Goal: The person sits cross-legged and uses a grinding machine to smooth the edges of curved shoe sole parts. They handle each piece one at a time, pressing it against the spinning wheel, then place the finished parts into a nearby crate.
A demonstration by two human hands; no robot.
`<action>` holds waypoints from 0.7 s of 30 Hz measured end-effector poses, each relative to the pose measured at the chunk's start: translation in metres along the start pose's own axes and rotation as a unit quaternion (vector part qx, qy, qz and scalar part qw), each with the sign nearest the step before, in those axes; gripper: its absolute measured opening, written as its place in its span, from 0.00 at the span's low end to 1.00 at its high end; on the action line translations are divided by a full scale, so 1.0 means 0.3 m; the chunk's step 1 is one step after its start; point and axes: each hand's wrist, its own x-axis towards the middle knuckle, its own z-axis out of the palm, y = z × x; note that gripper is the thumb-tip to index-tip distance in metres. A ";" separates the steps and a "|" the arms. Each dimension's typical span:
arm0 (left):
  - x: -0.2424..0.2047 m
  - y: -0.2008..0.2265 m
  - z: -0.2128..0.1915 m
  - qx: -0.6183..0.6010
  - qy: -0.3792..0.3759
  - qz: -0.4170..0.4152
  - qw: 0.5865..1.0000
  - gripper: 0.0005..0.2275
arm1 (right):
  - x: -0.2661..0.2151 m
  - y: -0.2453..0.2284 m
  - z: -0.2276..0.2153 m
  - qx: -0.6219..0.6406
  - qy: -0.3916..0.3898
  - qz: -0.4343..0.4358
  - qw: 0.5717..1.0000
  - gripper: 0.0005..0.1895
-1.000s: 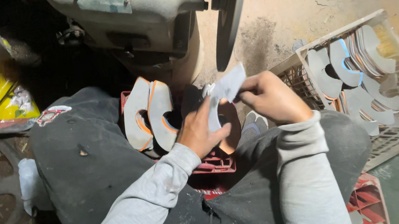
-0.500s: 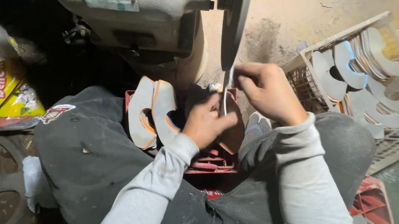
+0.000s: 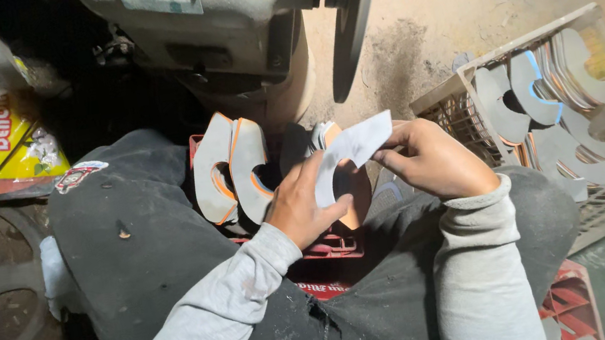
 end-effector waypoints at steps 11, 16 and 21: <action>0.001 0.055 -0.005 -0.033 0.003 -0.006 0.999 0.34 | -0.027 0.009 0.005 0.023 0.038 0.070 0.997 0.13; 0.023 0.021 0.023 -0.078 -0.009 0.012 0.997 0.32 | -0.004 0.036 0.013 0.064 0.085 -0.009 0.994 0.13; 0.032 -0.037 0.008 -0.027 -0.069 -0.019 0.997 0.32 | -0.021 0.034 -0.053 0.338 0.140 0.078 0.927 0.20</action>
